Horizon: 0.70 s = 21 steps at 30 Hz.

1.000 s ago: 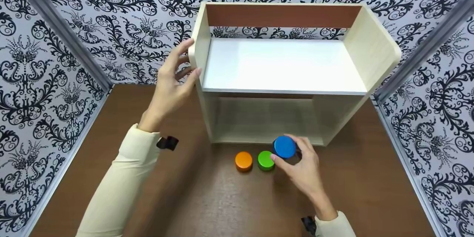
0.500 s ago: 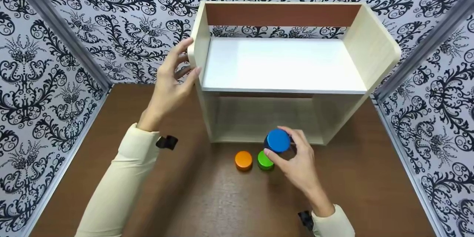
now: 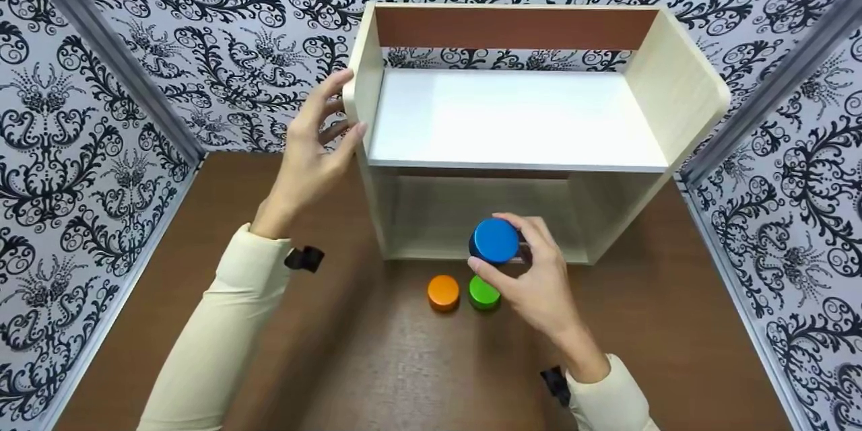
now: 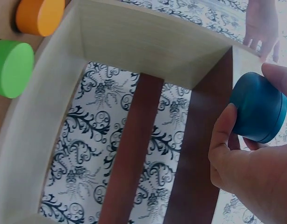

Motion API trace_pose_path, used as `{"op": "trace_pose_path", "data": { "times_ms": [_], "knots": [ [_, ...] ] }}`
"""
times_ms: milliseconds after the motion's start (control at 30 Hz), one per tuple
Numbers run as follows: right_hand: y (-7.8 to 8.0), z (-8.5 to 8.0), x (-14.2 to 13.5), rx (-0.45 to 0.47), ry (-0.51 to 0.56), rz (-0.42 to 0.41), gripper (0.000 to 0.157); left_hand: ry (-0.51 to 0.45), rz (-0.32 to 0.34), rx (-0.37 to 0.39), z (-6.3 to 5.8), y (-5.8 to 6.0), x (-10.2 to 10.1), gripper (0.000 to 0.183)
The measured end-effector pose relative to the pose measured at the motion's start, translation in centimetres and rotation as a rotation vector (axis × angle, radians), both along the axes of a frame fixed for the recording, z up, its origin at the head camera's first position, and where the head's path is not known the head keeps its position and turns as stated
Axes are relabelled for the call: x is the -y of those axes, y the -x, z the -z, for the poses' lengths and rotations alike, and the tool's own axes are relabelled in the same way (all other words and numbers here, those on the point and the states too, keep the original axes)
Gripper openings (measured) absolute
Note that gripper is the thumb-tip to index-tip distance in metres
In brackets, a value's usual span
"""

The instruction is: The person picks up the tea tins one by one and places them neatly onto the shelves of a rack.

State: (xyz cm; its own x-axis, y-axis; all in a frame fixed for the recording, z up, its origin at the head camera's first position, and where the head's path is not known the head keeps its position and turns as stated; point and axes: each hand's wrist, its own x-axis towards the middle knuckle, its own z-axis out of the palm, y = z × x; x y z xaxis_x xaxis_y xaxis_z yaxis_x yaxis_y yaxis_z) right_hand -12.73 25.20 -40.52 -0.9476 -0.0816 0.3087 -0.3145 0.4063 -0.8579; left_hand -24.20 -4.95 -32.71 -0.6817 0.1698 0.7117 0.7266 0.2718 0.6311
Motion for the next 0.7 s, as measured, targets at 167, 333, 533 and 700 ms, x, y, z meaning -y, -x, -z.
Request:
{"op": "trace_pose_path", "data": {
  "times_ms": [167,333,533,700],
  "knots": [
    [0.1,-0.9,0.3,0.002,0.001,-0.019,0.059,0.000,-0.001,0.004,0.0,0.0,0.0,0.059],
    [0.3,-1.7,0.4,0.003,0.003,-0.032,0.059,-0.006,0.007,0.013,0.0,-0.1,0.0,0.060],
    [0.6,-2.8,0.8,-0.032,-0.011,-0.055,0.060,0.001,0.006,0.014,0.0,0.0,-0.1,0.060],
    [1.1,-4.0,1.1,-0.059,-0.024,-0.071,0.062,0.002,0.004,0.016,-0.1,0.0,-0.1,0.060]
  ]
}}
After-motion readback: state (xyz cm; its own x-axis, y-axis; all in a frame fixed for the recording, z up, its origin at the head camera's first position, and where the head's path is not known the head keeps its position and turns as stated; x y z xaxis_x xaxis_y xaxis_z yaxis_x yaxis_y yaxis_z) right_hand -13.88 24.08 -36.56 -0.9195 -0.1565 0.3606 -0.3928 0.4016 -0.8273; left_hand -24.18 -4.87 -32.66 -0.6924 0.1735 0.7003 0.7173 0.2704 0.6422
